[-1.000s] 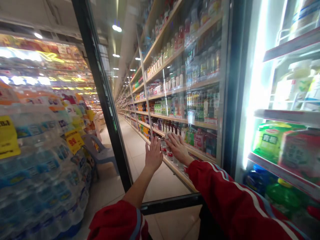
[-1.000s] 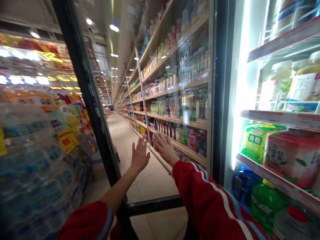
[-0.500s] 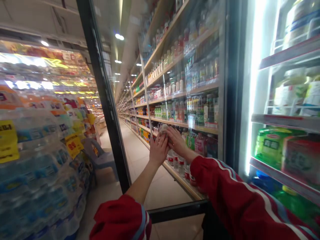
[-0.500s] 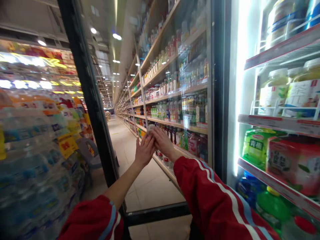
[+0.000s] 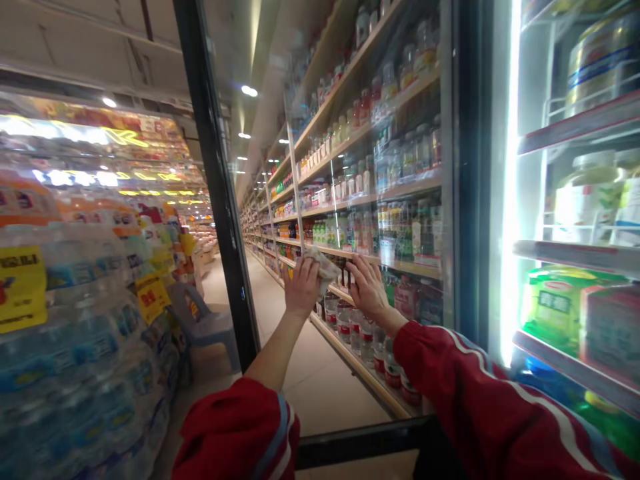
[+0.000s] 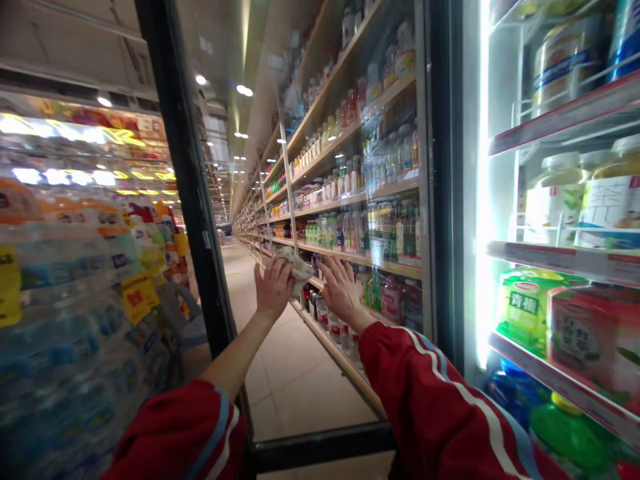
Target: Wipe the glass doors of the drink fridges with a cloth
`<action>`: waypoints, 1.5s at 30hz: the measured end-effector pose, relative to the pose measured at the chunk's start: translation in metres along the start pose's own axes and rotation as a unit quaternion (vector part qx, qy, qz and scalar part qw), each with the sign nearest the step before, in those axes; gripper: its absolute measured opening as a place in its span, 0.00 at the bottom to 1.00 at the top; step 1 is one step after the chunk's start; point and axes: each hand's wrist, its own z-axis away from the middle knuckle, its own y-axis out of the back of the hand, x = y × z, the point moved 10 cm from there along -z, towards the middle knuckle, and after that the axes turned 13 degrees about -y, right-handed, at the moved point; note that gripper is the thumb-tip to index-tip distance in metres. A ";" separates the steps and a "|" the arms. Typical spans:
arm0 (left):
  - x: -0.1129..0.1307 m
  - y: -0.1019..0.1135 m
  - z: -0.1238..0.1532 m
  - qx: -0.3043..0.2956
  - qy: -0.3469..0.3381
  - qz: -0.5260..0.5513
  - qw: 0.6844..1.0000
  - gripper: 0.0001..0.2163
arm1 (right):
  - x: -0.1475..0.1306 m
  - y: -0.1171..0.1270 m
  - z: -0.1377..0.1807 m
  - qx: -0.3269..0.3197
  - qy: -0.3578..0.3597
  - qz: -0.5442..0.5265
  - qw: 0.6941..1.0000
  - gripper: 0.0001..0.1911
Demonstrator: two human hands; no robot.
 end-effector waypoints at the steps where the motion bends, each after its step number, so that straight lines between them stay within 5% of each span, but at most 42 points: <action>1: -0.014 0.006 0.003 0.008 0.022 -0.010 1.000 0.14 | -0.002 0.000 -0.001 0.001 -0.002 -0.003 1.000 0.27; 4: -0.036 0.019 0.010 0.025 0.057 -0.034 0.997 0.14 | -0.014 -0.003 -0.002 -0.004 0.004 -0.002 1.000 0.27; 12: -0.018 0.010 0.016 0.019 0.012 -0.023 0.999 0.15 | -0.029 -0.013 -0.003 -0.018 0.012 0.031 0.999 0.27; 19: -0.075 0.027 0.013 0.018 0.082 -0.052 0.995 0.19 | -0.001 -0.003 -0.008 -0.003 -0.031 0.034 0.999 0.24; 27: -0.004 -0.010 0.009 -0.027 -0.056 -0.001 0.998 0.16 | -0.001 -0.001 -0.005 -0.012 -0.049 0.031 0.998 0.26; 34: -0.075 0.011 0.015 0.002 0.118 -0.029 0.993 0.20 | 0.008 0.006 -0.006 -0.004 -0.063 0.018 0.998 0.25; 36: -0.065 0.009 0.012 0.011 0.104 -0.032 0.994 0.19 | 0.007 0.007 -0.005 -0.003 -0.062 0.019 0.998 0.25; 41: -0.009 -0.015 0.006 -0.055 -0.076 0.014 0.995 0.18 | -0.003 0.008 -0.006 -0.011 -0.051 0.014 0.999 0.25; 45: -0.061 0.009 0.016 -0.025 0.045 -0.038 0.998 0.19 | -0.001 0.010 -0.007 -0.008 -0.052 0.007 0.999 0.25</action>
